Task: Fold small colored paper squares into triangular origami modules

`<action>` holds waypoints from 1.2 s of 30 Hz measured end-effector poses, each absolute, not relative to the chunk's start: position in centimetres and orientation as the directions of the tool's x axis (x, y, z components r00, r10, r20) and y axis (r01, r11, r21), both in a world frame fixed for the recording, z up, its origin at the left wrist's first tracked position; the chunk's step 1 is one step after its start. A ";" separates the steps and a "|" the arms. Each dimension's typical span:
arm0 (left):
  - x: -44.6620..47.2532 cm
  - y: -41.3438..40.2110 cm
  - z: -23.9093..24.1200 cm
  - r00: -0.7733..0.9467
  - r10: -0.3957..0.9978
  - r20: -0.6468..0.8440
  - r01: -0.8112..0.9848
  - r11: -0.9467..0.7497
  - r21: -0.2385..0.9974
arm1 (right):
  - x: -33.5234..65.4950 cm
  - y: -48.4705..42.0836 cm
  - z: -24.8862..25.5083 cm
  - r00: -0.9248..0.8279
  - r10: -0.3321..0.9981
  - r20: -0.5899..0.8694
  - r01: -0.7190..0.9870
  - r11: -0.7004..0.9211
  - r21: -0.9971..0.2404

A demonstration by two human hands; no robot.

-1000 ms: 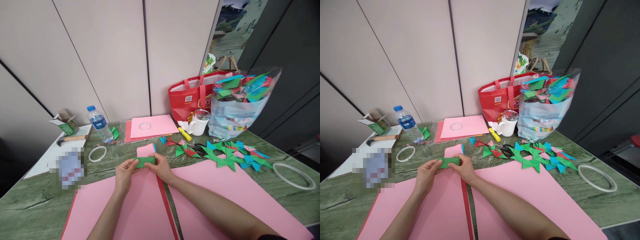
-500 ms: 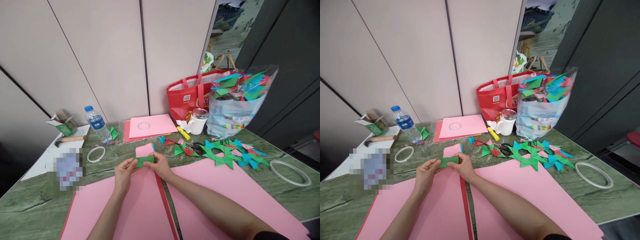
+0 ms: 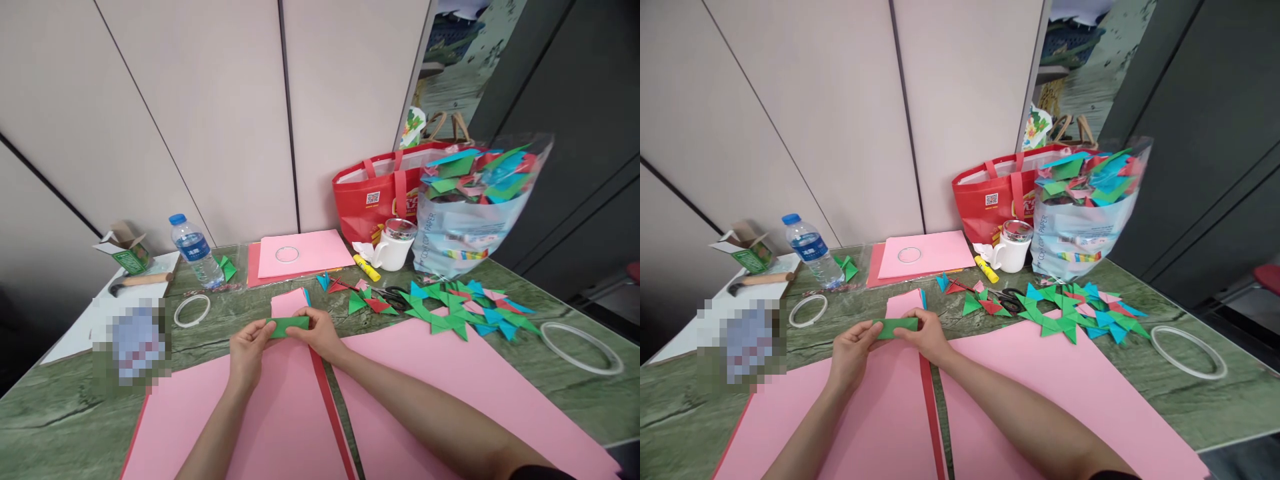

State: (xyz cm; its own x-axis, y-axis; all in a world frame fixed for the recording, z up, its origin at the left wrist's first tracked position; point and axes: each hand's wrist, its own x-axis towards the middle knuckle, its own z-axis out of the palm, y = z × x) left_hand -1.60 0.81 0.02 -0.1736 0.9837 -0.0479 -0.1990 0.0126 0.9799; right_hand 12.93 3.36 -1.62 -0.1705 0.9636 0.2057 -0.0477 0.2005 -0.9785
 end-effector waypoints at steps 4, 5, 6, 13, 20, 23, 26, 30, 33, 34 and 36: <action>-1.5 0.6 0.3 -0.162 0.986 -0.046 -0.139 0.023 0.990 | 13.0 3.4 -1.5 -0.187 0.948 0.256 -0.017 0.258 -0.966; -1.5 0.6 0.4 -0.159 0.986 -0.048 -0.133 0.027 0.991 | 13.0 3.4 -1.4 -0.190 0.946 0.263 -0.023 0.264 -0.964; -1.5 0.5 0.5 -0.158 0.986 -0.051 -0.129 0.030 0.991 | 13.0 3.4 -1.4 -0.192 0.944 0.270 -0.028 0.269 -0.963; -1.1 0.4 1.0 -0.151 0.985 -0.086 -0.118 0.068 0.991 | 13.0 3.4 -1.5 -0.151 0.945 0.290 0.017 0.296 -0.955; -0.9 0.2 0.9 -0.032 0.994 -0.104 0.021 0.105 0.994 | 13.1 3.1 -1.3 -0.124 0.951 0.282 0.037 0.288 -0.957; -0.9 0.3 0.5 -0.054 0.991 -0.123 0.034 0.125 0.992 | 13.0 3.0 -1.2 -0.128 0.950 0.285 0.030 0.291 -0.956; -0.9 0.3 0.4 -0.063 0.987 -0.146 -0.022 0.145 0.989 | 12.8 2.9 -1.2 -0.111 0.952 0.285 0.036 0.291 -0.956; -0.9 0.3 0.6 -0.047 0.984 -0.171 -0.044 0.169 0.985 | 12.7 3.1 -1.4 -0.124 0.945 0.303 0.038 0.309 -0.950; -1.2 0.3 1.0 -0.010 0.980 -0.197 -0.011 0.197 0.980 | 12.9 3.2 -1.5 -0.134 0.943 0.304 0.047 0.312 -0.949; -1.3 0.3 1.1 0.015 0.978 -0.207 -0.006 0.207 0.978 | 13.0 3.2 -1.5 -0.134 0.945 0.300 0.052 0.309 -0.950; -1.5 0.3 1.4 0.074 0.973 -0.218 -0.012 0.219 0.976 | 13.1 3.3 -1.5 -0.130 0.947 0.293 0.062 0.303 -0.951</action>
State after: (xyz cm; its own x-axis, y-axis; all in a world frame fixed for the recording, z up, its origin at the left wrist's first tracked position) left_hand -1.49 0.25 1.36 0.0743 0.9732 -0.2177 -0.0121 0.2191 0.9756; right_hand 13.12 3.28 -1.54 -0.1295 0.9473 0.2932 0.0620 0.3028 -0.9510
